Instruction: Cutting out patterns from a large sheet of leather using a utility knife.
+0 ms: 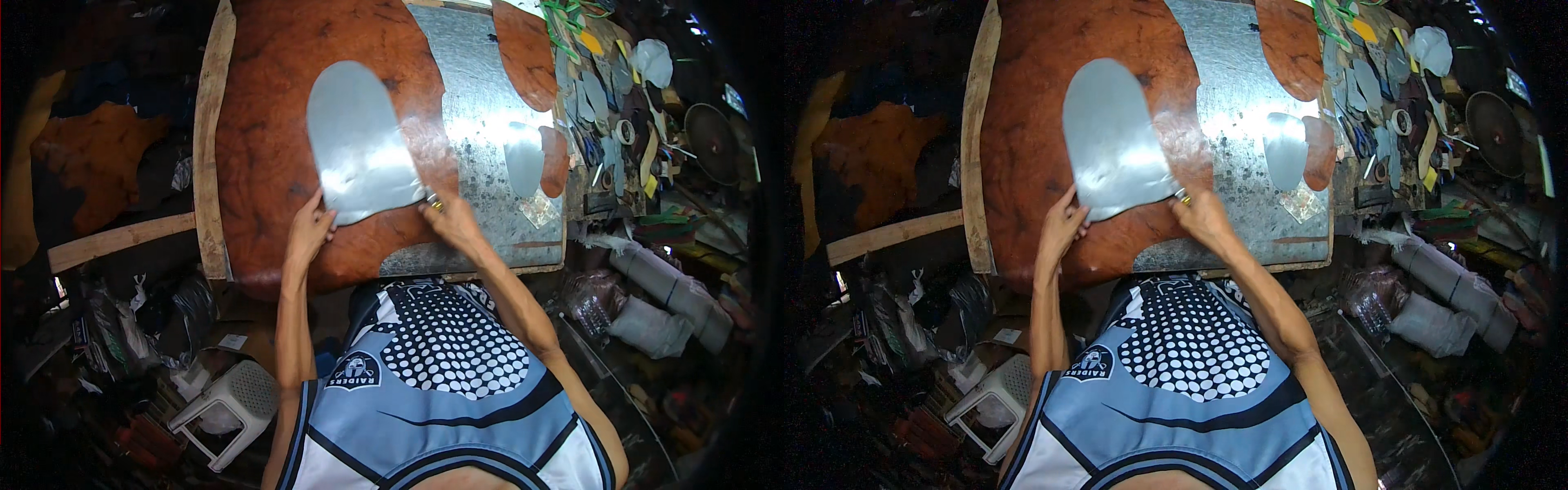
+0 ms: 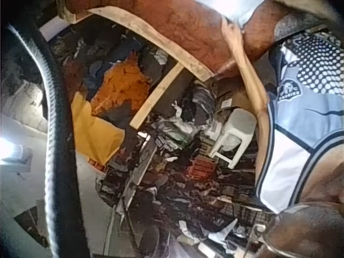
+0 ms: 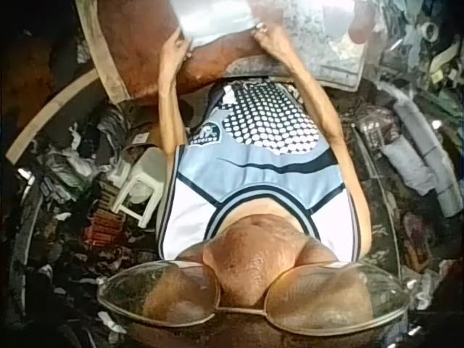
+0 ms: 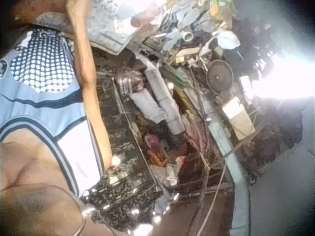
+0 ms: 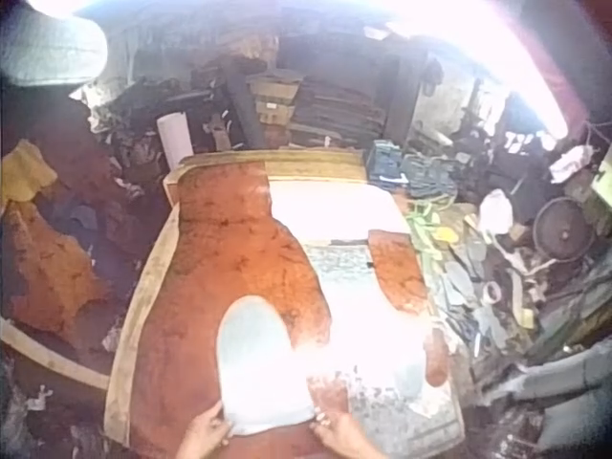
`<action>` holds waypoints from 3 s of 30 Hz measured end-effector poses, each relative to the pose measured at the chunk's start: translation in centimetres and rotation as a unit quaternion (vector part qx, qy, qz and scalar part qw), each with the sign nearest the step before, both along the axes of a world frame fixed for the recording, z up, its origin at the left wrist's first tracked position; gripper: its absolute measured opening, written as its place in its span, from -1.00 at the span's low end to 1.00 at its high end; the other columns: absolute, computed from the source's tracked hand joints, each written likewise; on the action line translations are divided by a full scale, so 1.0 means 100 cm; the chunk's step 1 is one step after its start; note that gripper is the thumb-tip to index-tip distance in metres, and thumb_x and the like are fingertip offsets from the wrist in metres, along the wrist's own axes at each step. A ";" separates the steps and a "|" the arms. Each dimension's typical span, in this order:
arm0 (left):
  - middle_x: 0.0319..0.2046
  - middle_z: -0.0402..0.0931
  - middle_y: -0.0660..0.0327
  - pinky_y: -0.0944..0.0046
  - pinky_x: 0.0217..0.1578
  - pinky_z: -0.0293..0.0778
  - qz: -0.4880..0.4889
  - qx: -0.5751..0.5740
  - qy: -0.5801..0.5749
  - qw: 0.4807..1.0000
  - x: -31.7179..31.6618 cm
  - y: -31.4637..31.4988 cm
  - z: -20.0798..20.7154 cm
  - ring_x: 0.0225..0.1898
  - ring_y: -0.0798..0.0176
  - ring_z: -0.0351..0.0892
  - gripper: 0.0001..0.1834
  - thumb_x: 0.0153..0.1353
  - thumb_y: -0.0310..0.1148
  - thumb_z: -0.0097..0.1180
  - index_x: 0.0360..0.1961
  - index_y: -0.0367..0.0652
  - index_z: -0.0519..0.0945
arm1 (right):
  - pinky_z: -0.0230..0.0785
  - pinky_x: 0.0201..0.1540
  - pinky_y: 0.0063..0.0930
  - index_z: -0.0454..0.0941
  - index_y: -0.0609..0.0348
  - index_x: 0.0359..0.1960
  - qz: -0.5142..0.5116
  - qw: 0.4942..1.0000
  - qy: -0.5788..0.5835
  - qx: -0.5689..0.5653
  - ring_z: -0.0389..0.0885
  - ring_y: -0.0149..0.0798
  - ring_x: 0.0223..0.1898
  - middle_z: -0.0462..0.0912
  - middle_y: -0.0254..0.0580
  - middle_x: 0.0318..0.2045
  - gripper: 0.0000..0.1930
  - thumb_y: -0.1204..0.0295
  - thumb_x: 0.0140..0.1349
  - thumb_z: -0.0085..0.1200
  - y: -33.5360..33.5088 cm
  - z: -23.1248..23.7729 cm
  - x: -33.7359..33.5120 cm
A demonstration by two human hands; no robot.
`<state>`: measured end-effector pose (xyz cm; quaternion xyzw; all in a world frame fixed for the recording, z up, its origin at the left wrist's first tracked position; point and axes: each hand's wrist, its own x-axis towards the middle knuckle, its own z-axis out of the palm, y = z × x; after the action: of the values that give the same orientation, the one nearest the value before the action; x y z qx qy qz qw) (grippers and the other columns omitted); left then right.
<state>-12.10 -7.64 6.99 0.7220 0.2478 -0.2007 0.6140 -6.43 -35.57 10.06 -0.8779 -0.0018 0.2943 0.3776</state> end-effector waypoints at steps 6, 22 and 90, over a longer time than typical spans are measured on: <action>-0.14 0.61 0.14 0.38 -0.34 0.54 0.023 -0.003 -0.122 0.992 0.045 -0.032 0.009 -0.29 0.38 0.58 -0.36 0.27 -0.49 0.10 0.37 -0.27 0.24 | 0.53 -0.10 -0.24 0.51 0.24 0.14 0.000 0.999 0.043 0.010 0.67 -0.05 -0.16 0.67 0.17 -0.16 -0.56 0.32 0.25 0.14 -0.026 -0.002 0.004; -0.38 0.59 0.37 0.46 -0.20 0.40 -0.087 -0.110 -0.130 0.982 0.046 0.147 0.117 -0.33 0.51 0.50 -0.82 0.30 -0.31 0.17 -0.27 -0.22 0.63 | 0.59 -0.11 -0.26 0.40 0.02 0.24 0.072 0.966 -0.222 0.111 0.66 0.04 -0.06 0.47 0.09 0.19 -0.43 0.40 0.17 0.26 0.030 0.063 -0.035; -0.10 0.63 -0.04 0.30 -0.02 0.45 0.133 0.329 -0.065 0.933 -0.010 0.205 -0.033 -0.09 0.22 0.60 -0.54 0.26 -0.33 0.18 0.10 -0.43 0.52 | 0.32 -0.62 -0.43 0.58 0.28 -0.21 -0.215 0.975 -0.028 0.048 0.50 -0.38 -0.69 0.52 -0.26 -0.70 -0.80 0.41 0.23 0.03 -0.018 -0.014 0.101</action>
<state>-13.12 12.83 3.71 0.8556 0.3532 0.0232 0.3777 3.64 -37.35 8.66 -0.8466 0.1618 0.1810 0.4735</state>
